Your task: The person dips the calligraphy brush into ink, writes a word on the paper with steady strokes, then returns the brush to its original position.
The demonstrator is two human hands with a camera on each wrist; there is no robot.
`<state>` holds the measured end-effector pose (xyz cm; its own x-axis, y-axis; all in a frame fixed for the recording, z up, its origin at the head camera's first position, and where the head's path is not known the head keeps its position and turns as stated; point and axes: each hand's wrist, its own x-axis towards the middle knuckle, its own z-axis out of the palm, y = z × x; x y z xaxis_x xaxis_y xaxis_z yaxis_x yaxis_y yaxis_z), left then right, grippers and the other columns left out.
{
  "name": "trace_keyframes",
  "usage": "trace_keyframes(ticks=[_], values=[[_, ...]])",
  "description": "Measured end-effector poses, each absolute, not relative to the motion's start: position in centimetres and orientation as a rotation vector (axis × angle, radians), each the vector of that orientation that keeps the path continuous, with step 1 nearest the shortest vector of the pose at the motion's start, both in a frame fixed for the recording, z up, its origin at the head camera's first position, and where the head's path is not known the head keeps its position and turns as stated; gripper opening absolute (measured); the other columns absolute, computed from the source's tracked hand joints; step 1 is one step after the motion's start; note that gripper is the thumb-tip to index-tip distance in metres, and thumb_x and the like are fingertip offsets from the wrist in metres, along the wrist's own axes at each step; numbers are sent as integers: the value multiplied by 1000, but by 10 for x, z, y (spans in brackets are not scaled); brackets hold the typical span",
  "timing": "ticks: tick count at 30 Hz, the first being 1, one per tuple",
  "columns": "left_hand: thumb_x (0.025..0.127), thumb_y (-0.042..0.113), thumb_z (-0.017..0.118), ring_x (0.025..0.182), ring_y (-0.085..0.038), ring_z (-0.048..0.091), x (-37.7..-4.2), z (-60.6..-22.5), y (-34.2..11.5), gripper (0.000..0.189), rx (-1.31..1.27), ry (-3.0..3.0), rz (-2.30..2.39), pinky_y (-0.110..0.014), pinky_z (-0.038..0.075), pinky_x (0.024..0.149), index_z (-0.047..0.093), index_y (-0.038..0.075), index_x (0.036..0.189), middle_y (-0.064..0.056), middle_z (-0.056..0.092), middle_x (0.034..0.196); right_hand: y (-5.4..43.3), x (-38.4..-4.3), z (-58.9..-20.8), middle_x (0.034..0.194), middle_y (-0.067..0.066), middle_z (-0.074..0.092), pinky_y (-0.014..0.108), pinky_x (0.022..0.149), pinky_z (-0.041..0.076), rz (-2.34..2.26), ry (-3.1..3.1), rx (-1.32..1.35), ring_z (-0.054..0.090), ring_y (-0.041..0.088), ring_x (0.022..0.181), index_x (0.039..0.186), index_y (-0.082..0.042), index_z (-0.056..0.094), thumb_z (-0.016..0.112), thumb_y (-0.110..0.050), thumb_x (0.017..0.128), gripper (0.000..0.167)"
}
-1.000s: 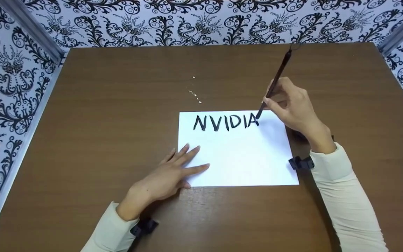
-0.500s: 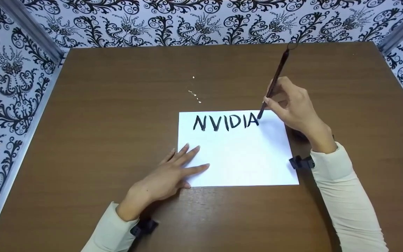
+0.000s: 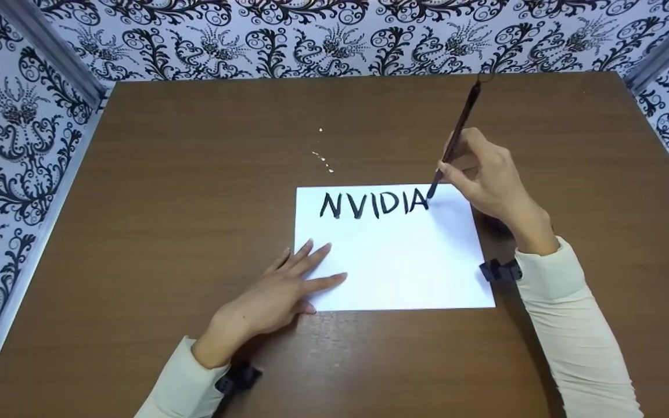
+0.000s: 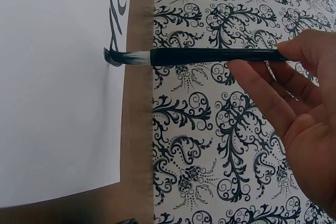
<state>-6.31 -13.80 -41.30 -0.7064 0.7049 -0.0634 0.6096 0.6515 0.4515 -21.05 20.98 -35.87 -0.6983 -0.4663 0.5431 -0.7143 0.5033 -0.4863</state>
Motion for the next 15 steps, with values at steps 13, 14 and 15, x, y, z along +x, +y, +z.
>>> trace_keyframes(ticks=[13, 14, 15], values=[[93, 16, 61, 144, -35, 6, -63, -412, -137, 59, 1054, 2634, 588, -59, 10, 110, 40, 25, 147, -12, 12, 159, 233, -190, -314, 94, 18, 64, 27, 68, 55, 1494, -2175, 674, 66, 22, 83, 113, 5, 56, 65, 9, 83, 31], [93, 16, 62, 144, -35, 6, -63, -413, -137, 59, 1054, 2635, 586, -59, 10, 111, 40, 25, 147, -12, 12, 159, 235, -188, -311, 94, 21, 63, 29, 67, 56, 1559, -2134, 665, 65, 25, 82, 114, 5, 56, 65, 10, 84, 32], [92, 17, 62, 144, -35, 6, -63, -413, -137, 60, 1056, 2635, 586, -59, 10, 111, 40, 26, 147, -12, 12, 159, 237, -186, -308, 93, 23, 62, 29, 67, 56, 1624, -2092, 655, 65, 28, 81, 115, 6, 56, 64, 11, 83, 33]])
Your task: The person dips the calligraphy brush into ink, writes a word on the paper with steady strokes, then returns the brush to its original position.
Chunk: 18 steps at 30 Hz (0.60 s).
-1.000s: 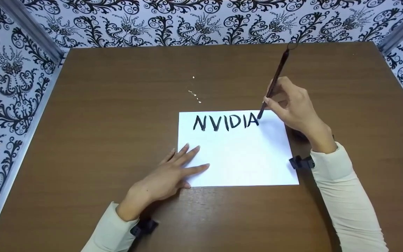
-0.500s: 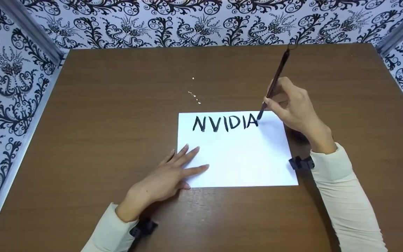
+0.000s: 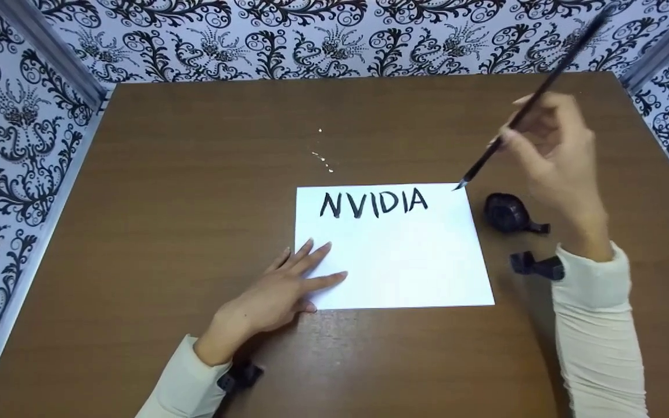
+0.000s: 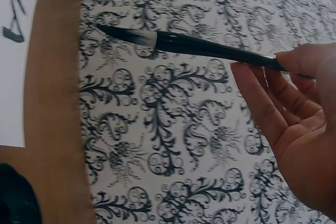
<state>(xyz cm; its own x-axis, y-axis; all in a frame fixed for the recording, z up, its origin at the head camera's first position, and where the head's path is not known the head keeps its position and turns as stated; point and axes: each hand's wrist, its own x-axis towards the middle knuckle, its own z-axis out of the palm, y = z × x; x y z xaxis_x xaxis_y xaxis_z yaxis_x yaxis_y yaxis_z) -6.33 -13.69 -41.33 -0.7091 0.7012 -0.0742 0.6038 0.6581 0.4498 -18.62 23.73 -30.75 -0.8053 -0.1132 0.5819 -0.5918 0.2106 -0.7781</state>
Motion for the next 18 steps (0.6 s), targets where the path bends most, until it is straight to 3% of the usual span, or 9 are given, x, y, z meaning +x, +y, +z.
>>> trace_keyframes(ticks=[4, 8, 18], values=[[91, 19, 63, 144, -35, 6, -63, -414, -137, 61, 1061, 2632, 593, -59, 9, 111, 40, 26, 147, -12, 12, 159, 246, -178, -296, 92, 29, 57, 32, 66, 56, 1910, -1938, 612, 62, 33, 78, 116, 9, 55, 63, 16, 82, 36], [91, 17, 64, 144, -35, 7, -62, -414, -139, 61, 1053, 2638, 591, -59, 9, 111, 40, 26, 147, -12, 12, 159, 257, -175, -286, 93, 23, 60, 28, 66, 55, 1885, -2036, 567, 63, 27, 79, 120, 8, 54, 64, 15, 81, 41], [92, 18, 62, 144, -35, 6, -63, -412, -137, 60, 1050, 2628, 594, -58, 8, 111, 40, 26, 147, -12, 11, 159, 306, -182, -291, 91, 12, 60, 27, 62, 55, 1669, -2484, 305, 65, 18, 68, 143, -11, 33, 65, 7, 85, 69]])
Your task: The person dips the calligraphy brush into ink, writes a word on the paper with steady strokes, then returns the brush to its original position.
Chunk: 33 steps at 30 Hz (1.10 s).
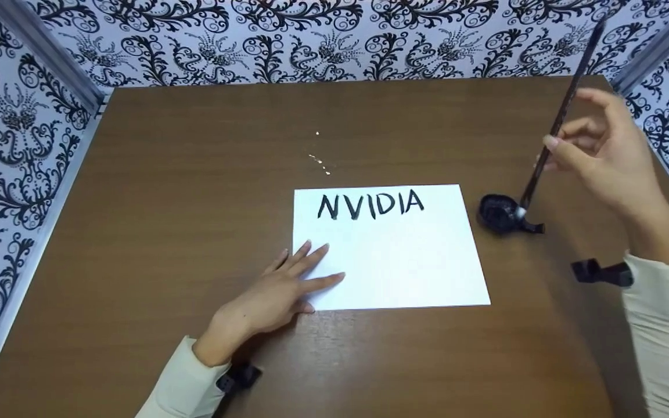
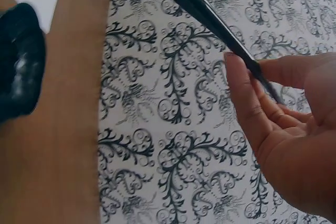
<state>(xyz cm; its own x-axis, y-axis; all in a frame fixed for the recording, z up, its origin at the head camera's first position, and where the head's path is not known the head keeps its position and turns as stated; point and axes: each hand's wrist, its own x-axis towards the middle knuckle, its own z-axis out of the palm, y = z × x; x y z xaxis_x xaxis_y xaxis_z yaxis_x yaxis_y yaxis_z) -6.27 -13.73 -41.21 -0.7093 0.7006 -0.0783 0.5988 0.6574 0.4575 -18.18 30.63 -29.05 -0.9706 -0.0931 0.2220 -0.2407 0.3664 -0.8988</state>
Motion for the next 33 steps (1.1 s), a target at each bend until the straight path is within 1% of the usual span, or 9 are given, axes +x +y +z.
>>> trace_keyframes(ticks=[5, 8, 11, 14, 16, 22, 27, 33], values=[[93, 19, 61, 144, -34, 5, -63, -412, -137, 59, 1037, 2626, 598, -58, 8, 111, 40, 27, 147, -11, 11, 159, 329, -187, -307, 91, 4, 64, 26, 61, 55, 1456, -2810, 175, 66, 17, 64, 149, -12, 22, 67, -5, 88, 76], [93, 18, 61, 144, -34, 5, -63, -412, -136, 59, 1038, 2624, 600, -58, 8, 111, 39, 26, 147, -11, 11, 159, 338, -191, -321, 90, 4, 66, 31, 64, 56, 1473, -2909, 128, 66, 19, 68, 151, -8, 17, 65, -6, 90, 78], [93, 19, 61, 144, -35, 6, -63, -412, -136, 59, 1049, 2621, 600, -59, 9, 111, 40, 25, 147, -12, 12, 159, 344, -194, -333, 93, 10, 65, 36, 68, 57, 1533, -2978, 80, 67, 21, 73, 150, -3, 12, 61, -2, 91, 77], [92, 20, 61, 144, -35, 6, -63, -413, -136, 59, 1057, 2620, 606, -58, 9, 111, 40, 24, 147, -12, 12, 159, 347, -197, -344, 98, 18, 63, 38, 71, 56, 1537, -3057, 42, 67, 22, 77, 150, 0, 9, 58, 1, 92, 75], [92, 21, 61, 144, -35, 6, -63, -413, -136, 58, 1062, 2622, 609, -58, 9, 111, 40, 24, 147, -13, 12, 159, 349, -199, -350, 102, 22, 61, 39, 72, 56, 1541, -3100, 14, 67, 22, 78, 150, 1, 8, 57, 1, 92, 76], [93, 20, 60, 144, -34, 5, -62, -412, -137, 58, 1045, 2621, 615, -58, 8, 111, 40, 25, 147, -12, 11, 159, 353, -204, -362, 106, 26, 59, 39, 73, 56, 1569, -3180, -51, 67, 24, 78, 150, 3, 3, 52, 2, 92, 76], [93, 20, 60, 144, -34, 4, -61, -412, -137, 58, 1026, 2620, 608, -56, 7, 112, 40, 26, 147, -11, 11, 159, 354, -208, -370, 117, 38, 51, 39, 73, 56, 1602, -3222, -62, 67, 22, 79, 148, 7, 2, 46, 6, 90, 73], [94, 21, 59, 144, -33, 4, -61, -412, -137, 58, 1026, 2630, 590, -55, 7, 112, 39, 27, 147, -9, 10, 159, 352, -211, -374, 119, 38, 50, 38, 71, 56, 1574, -3248, -74, 65, 22, 76, 148, 8, 3, 45, 5, 90, 71]])
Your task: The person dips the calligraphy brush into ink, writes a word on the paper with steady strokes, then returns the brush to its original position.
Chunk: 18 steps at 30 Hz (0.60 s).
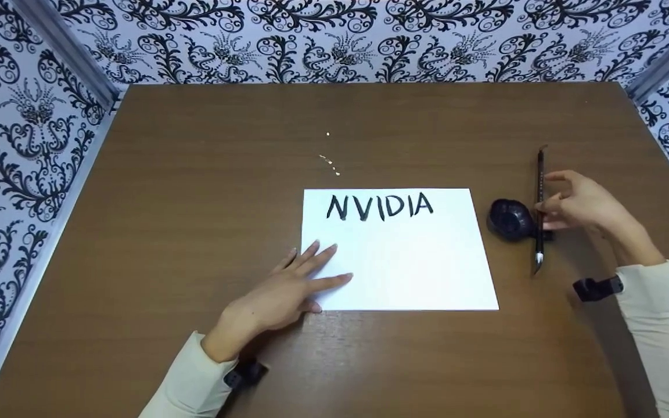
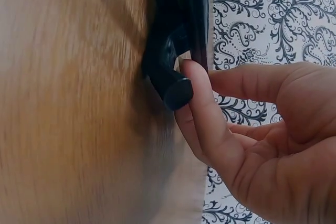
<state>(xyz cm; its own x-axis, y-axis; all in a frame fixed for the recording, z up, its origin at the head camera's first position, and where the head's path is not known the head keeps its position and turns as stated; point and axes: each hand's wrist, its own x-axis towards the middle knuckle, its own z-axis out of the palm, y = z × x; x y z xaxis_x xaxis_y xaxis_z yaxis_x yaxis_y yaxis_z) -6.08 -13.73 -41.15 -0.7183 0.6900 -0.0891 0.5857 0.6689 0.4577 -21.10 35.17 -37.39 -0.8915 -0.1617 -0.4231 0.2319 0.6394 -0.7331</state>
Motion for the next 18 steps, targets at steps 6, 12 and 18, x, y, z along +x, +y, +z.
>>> trace_keyframes(ticks=[6, 12, 18], values=[[94, 21, 59, 144, -33, 4, -61, -410, -137, 58, 1023, 2627, 588, -55, 8, 112, 38, 28, 148, -9, 9, 160, 352, -212, -375, 127, 43, 41, 37, 73, 56, -1135, 2385, 44, 64, 19, 78, 148, 9, 1, 43, 4, 91, 71], [93, 20, 61, 144, -35, 6, -61, -410, -137, 58, 1046, 2634, 590, -57, 10, 111, 40, 25, 147, -12, 12, 159, 353, -211, -376, 118, 33, 49, 37, 74, 56, -1132, 2381, 43, 61, 18, 76, 148, 8, 3, 44, 3, 92, 70], [93, 19, 61, 144, -35, 6, -61, -411, -137, 59, 1046, 2638, 585, -57, 10, 111, 39, 26, 147, -12, 11, 159, 352, -212, -377, 112, 29, 52, 37, 72, 56, -1095, 2400, 28, 61, 19, 73, 148, 10, 5, 46, 2, 92, 70]])
